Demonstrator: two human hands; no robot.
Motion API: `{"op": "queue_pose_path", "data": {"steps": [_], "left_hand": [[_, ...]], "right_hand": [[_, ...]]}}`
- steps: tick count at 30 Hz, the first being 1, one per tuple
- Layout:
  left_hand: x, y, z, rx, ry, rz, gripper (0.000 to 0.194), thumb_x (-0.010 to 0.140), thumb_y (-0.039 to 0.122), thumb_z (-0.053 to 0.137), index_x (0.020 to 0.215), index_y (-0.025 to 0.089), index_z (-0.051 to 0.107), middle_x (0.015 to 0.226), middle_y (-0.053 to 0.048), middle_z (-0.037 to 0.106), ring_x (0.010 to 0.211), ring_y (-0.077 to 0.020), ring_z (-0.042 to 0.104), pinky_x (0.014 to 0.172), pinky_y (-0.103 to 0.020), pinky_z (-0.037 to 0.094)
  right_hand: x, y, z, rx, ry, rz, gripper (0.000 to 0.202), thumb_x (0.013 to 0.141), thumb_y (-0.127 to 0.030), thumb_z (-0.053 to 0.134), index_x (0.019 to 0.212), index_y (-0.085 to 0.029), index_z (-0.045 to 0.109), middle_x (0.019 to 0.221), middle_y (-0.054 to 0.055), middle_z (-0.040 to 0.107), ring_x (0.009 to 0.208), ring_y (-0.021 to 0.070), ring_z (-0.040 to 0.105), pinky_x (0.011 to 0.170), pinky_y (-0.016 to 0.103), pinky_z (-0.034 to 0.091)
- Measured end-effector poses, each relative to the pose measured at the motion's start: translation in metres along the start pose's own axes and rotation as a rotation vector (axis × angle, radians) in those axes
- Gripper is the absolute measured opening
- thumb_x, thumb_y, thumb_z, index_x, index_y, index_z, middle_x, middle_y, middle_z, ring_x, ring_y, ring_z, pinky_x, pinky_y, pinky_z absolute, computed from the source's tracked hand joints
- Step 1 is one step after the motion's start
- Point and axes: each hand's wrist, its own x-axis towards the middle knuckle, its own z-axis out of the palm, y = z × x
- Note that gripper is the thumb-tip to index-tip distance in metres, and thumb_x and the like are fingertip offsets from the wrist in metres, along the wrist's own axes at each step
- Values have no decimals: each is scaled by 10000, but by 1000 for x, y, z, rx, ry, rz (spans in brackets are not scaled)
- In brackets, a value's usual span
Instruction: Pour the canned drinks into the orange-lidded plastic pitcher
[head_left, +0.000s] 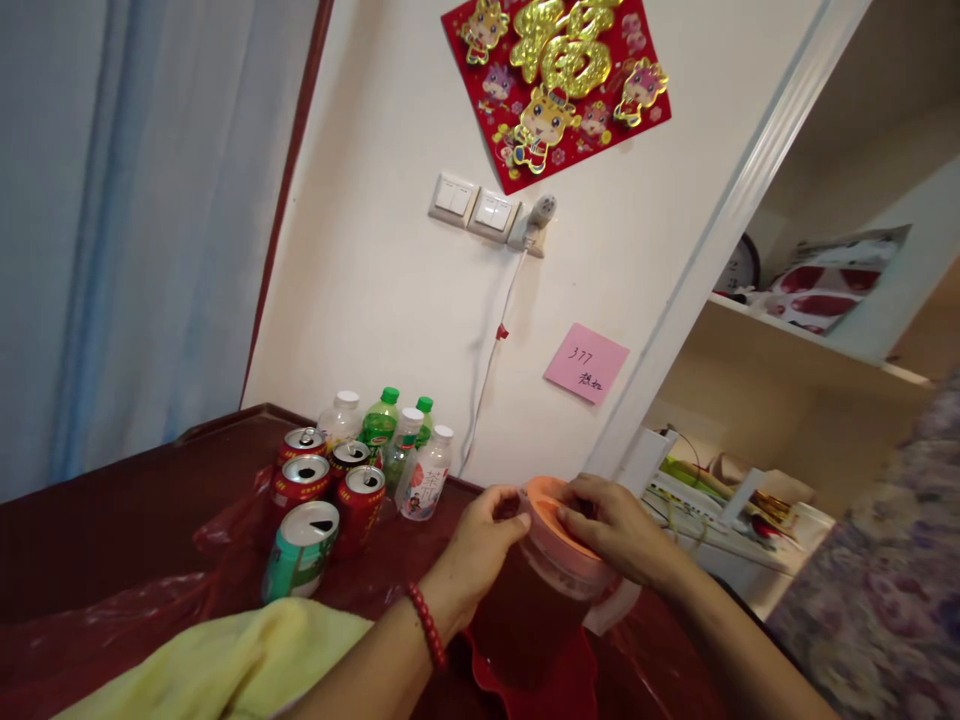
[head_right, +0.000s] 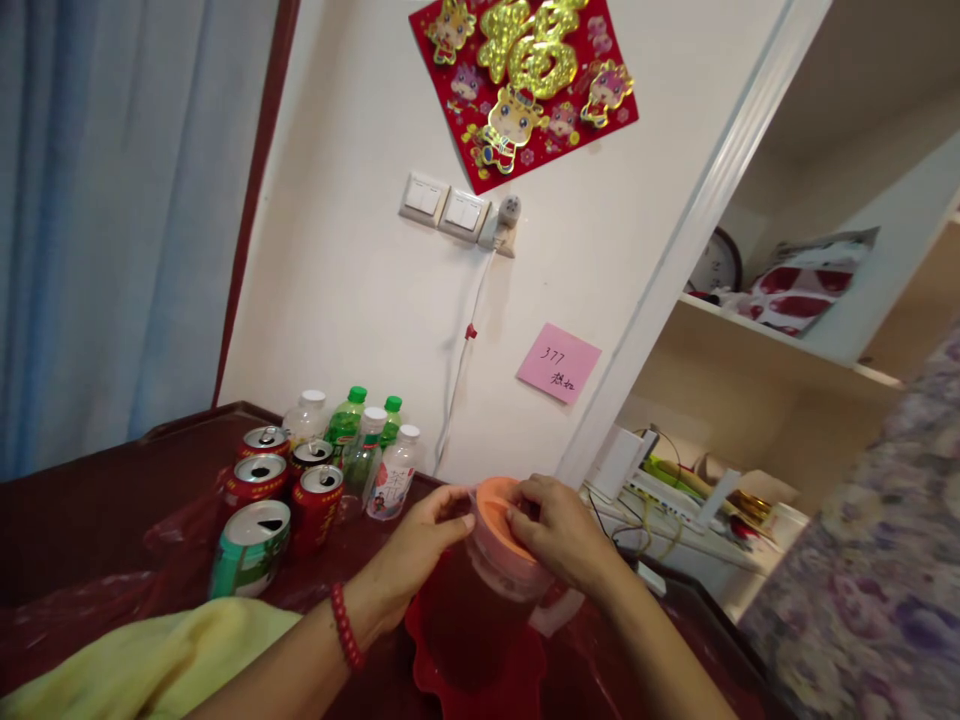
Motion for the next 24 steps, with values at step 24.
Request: {"op": "queue_pose_path", "data": {"steps": [24], "left_hand": [[-6,15,5,41,184,32,404,690,215,817,1074,170,702,1228,-133,690,1153,-257,631,990,-360,469]], "right_hand": [[-24,-2,5,77,418,12,466,981,-493,451,1193,-178,721,1121,118,674,972,243,625,885,385,452]]}}
